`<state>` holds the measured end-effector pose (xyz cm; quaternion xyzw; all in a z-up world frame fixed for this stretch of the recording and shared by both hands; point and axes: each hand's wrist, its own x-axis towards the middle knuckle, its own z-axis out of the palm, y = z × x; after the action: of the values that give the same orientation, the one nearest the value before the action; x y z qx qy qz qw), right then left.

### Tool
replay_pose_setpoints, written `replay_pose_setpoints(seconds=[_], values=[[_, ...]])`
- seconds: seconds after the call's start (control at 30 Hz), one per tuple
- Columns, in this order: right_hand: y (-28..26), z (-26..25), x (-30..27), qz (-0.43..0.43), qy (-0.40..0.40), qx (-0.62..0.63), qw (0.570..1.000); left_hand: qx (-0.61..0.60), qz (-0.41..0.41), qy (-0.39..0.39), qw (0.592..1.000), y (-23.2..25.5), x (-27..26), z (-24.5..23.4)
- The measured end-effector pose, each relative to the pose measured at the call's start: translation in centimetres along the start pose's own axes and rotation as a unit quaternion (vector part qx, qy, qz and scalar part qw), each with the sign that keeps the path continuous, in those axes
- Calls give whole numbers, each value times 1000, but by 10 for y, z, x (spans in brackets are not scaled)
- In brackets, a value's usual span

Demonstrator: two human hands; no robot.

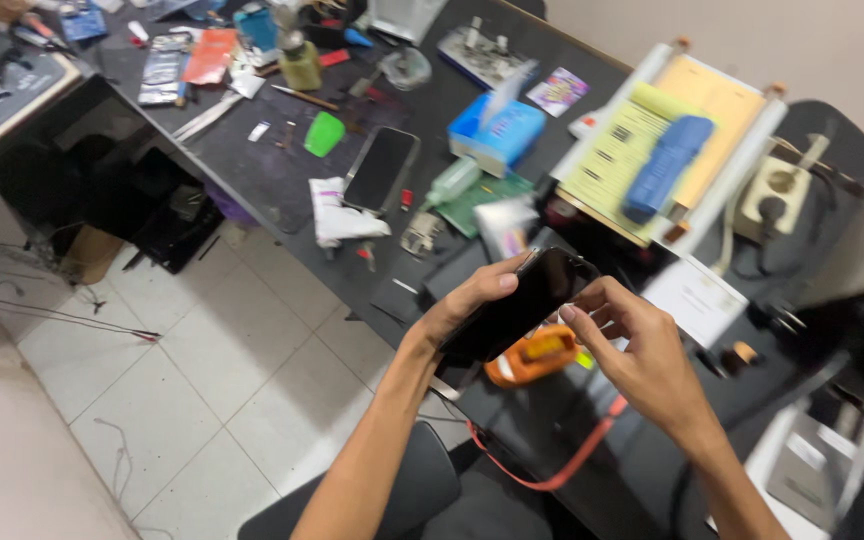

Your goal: The person disassembles a smartphone by removing the back cover and internal components like the battery and motherboard. They then handle a second smartphone, peeling off a protective film from its screen before placing it on the workbench.

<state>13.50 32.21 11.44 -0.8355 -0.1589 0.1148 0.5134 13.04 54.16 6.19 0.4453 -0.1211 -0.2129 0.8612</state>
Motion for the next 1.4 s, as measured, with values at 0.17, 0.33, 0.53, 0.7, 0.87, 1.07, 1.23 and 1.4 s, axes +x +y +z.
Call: replay_pose_setpoints(seconds=[0.17, 0.33, 0.53, 0.7, 0.87, 1.07, 1.23, 1.4], values=[[-41, 47, 65, -48, -51, -32, 997, 40, 43, 43, 997, 46, -27, -66], [-73, 107, 130, -74, -92, -68, 991, 18, 97, 122, 988, 79, -55, -128], [-99, 162, 188, -94, -150, -84, 981, -29, 169, 188, 967, 103, -81, -174], [-115, 189, 220, -82, -194, -121, 970, -63, 192, 281, 938, 109, -84, -194], [-109, 204, 245, -99, -189, -133, 968, -59, 203, 362, 908, 108, -80, -208], [-80, 208, 302, -151, -111, -184, 965, -115, 283, 414, 858, 135, -89, -201], [-57, 243, 351, -170, -106, -238, 950, -122, 280, 409, 860, 131, -99, -211], [-43, 296, 370, -196, -50, -314, 928, -179, 253, 379, 872, 119, -102, -222]])
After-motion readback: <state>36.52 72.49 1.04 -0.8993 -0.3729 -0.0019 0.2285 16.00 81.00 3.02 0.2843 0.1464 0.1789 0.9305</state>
